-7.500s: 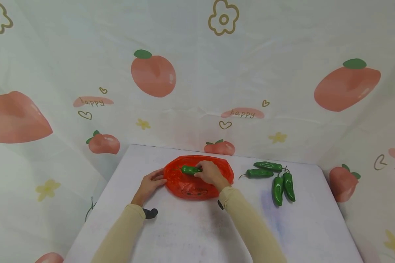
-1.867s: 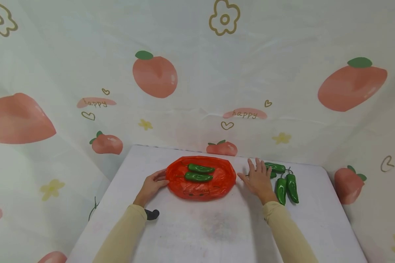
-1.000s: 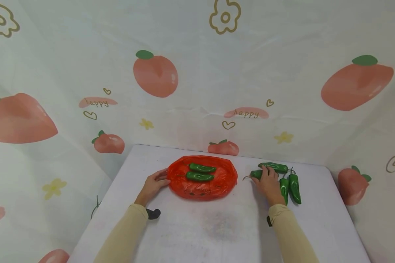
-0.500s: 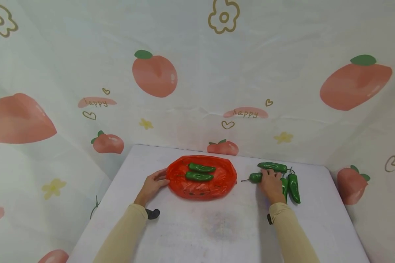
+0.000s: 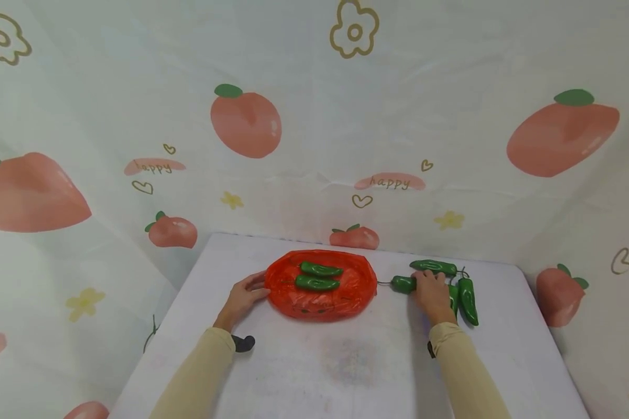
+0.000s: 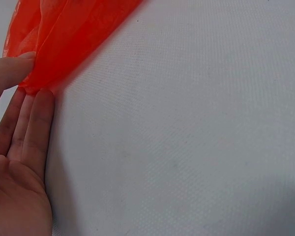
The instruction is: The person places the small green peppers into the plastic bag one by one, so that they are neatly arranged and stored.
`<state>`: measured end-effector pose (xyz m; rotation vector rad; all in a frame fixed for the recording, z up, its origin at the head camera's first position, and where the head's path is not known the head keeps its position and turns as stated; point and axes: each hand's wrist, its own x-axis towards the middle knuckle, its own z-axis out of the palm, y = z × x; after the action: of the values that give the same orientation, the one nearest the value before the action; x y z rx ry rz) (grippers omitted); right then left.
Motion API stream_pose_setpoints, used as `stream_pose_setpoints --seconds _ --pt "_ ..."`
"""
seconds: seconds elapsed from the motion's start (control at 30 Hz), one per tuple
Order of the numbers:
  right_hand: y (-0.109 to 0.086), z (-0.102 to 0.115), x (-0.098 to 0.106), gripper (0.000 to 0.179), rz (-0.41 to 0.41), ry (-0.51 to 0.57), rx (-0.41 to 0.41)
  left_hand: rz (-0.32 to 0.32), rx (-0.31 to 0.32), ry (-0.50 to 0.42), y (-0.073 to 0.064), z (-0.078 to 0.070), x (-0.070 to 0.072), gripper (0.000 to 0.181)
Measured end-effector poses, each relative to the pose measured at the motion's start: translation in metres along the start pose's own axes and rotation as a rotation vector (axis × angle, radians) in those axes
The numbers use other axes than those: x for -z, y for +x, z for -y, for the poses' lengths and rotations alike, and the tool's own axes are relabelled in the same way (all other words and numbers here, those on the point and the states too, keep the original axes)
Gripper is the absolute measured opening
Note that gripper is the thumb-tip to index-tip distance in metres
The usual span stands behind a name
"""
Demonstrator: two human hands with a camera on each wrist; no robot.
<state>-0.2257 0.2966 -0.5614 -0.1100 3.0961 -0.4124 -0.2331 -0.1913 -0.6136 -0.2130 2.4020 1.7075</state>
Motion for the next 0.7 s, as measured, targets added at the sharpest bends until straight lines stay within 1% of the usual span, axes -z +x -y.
stream_pose_setpoints --seconds 0.2,0.27,0.5,0.6,0.7 --pt "0.002 0.003 0.003 0.04 -0.021 0.003 0.019 0.004 0.011 -0.009 0.001 0.002 0.001 0.054" --pt "0.001 0.003 0.004 0.042 -0.034 0.007 0.021 0.004 0.003 -0.014 0.0 0.002 0.001 0.055" --pt "0.003 0.006 0.012 0.049 -0.052 0.046 -0.013 0.0 -0.02 -0.004 -0.001 0.0 0.001 0.055" --pt "0.002 0.006 0.014 0.05 -0.083 0.066 -0.007 0.002 -0.027 -0.005 -0.002 -0.002 0.001 0.056" --pt "0.001 0.007 0.016 0.049 -0.126 0.092 0.017 0.0 -0.02 -0.013 -0.002 -0.002 0.0 0.056"
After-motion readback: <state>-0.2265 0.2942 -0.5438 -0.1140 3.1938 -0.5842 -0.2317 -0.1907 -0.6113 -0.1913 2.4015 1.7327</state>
